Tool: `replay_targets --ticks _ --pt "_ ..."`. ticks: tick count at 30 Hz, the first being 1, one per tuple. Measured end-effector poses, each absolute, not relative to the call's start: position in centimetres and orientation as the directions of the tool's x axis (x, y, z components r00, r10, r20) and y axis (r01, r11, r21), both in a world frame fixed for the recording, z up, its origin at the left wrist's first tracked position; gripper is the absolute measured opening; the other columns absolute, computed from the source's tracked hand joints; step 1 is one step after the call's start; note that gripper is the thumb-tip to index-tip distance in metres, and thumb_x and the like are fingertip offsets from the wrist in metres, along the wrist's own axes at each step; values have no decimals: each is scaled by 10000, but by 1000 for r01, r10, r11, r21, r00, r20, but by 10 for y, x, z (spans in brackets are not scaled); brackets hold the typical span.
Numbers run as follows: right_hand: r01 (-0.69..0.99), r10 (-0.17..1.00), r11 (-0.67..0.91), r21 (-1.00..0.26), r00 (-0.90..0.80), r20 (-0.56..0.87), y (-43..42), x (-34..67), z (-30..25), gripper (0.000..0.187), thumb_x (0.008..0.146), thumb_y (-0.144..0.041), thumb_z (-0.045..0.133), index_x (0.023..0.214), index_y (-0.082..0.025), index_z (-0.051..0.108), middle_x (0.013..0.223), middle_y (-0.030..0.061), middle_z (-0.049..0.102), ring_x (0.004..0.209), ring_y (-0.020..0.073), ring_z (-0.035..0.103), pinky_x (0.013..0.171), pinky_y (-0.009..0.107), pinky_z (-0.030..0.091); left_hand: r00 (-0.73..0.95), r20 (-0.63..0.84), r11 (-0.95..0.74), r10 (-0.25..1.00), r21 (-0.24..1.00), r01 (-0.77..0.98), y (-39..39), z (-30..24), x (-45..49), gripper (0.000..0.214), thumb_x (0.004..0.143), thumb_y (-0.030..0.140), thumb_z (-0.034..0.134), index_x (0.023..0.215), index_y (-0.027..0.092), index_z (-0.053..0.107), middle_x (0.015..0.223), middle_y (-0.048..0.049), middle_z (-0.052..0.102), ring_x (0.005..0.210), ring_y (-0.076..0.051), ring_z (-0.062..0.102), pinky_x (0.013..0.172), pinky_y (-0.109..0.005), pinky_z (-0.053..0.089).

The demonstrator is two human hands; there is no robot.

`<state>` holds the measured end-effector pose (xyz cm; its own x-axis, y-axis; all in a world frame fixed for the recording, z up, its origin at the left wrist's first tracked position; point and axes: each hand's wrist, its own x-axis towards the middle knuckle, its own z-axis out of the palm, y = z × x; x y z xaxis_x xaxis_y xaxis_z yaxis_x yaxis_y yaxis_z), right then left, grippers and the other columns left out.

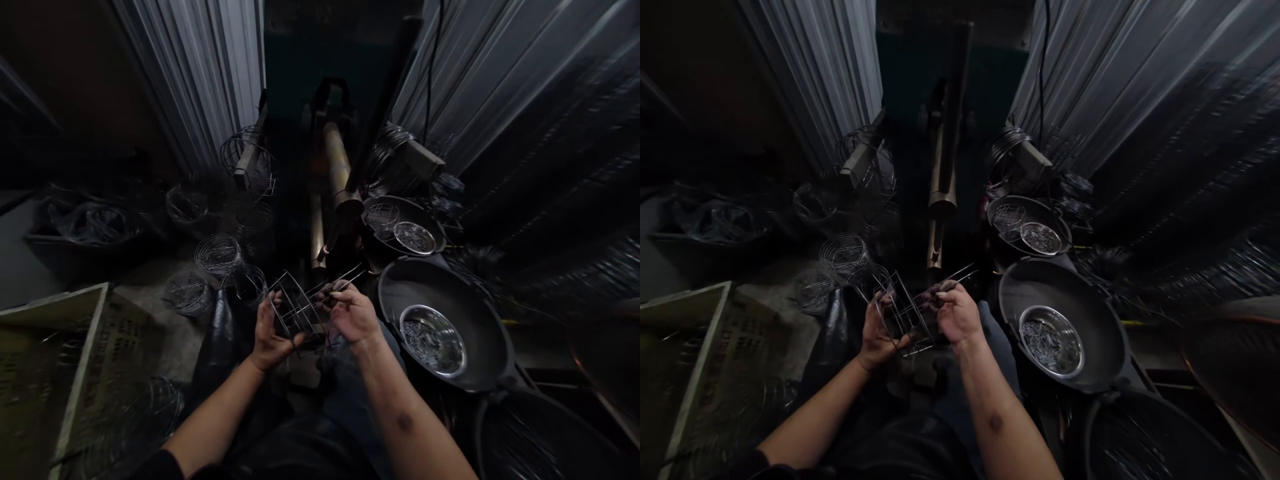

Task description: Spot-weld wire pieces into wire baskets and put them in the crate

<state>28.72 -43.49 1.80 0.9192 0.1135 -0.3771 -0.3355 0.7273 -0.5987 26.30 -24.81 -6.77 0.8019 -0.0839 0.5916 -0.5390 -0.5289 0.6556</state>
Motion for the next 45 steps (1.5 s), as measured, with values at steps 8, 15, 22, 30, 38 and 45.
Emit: replay_targets --ticks 8,15,22,30,38,45 --pt "-398 87 660 -637 883 -461 -443 298 33 482 530 -248 696 868 -148 368 656 -24 527 437 65 459 400 133 317 703 690 -571 -173 511 -642 -262 -43 275 958 658 328 712 1438 181 176 1232 -150 411 1124 -222 450 931 -363 448" --pt "-307 12 731 -610 899 -438 -451 307 35 488 551 -245 728 823 -146 334 586 -63 478 374 16 357 395 131 297 791 568 -713 -227 457 -532 -264 -53 287 1027 641 423 714 1450 174 132 1247 -136 423 1165 -233 432 956 -351 395" --pt "-205 -45 747 -632 933 -357 -444 313 32 444 656 -268 715 860 -140 342 627 -72 499 368 -29 315 435 128 316 795 555 -752 -246 408 -518 -273 -50 300 1053 640 447 707 1450 179 90 1268 -145 422 1129 -228 463 868 -319 399" --pt "-162 -94 752 -639 933 -347 -438 323 31 530 589 -303 770 874 -148 351 628 -75 493 381 -24 302 413 122 298 789 567 -762 -237 396 -513 -276 -52 311 1056 665 482 681 1457 175 55 1269 -151 425 1119 -232 463 852 -319 397" --pt "-133 -116 741 -658 940 -320 -440 339 32 477 634 -284 753 878 -141 369 614 -81 476 373 -27 296 424 128 322 786 571 -736 -235 424 -528 -279 -49 327 1069 672 540 669 1465 181 49 1247 -145 433 1113 -226 465 848 -307 408" --pt "-121 -109 767 -631 943 -313 -441 350 34 508 601 -274 779 855 -135 361 604 -81 487 358 -27 298 391 116 297 777 591 -746 -218 412 -523 -283 -49 337 1042 669 518 666 1460 164 88 1249 -162 439 1079 -235 495 818 -330 423"
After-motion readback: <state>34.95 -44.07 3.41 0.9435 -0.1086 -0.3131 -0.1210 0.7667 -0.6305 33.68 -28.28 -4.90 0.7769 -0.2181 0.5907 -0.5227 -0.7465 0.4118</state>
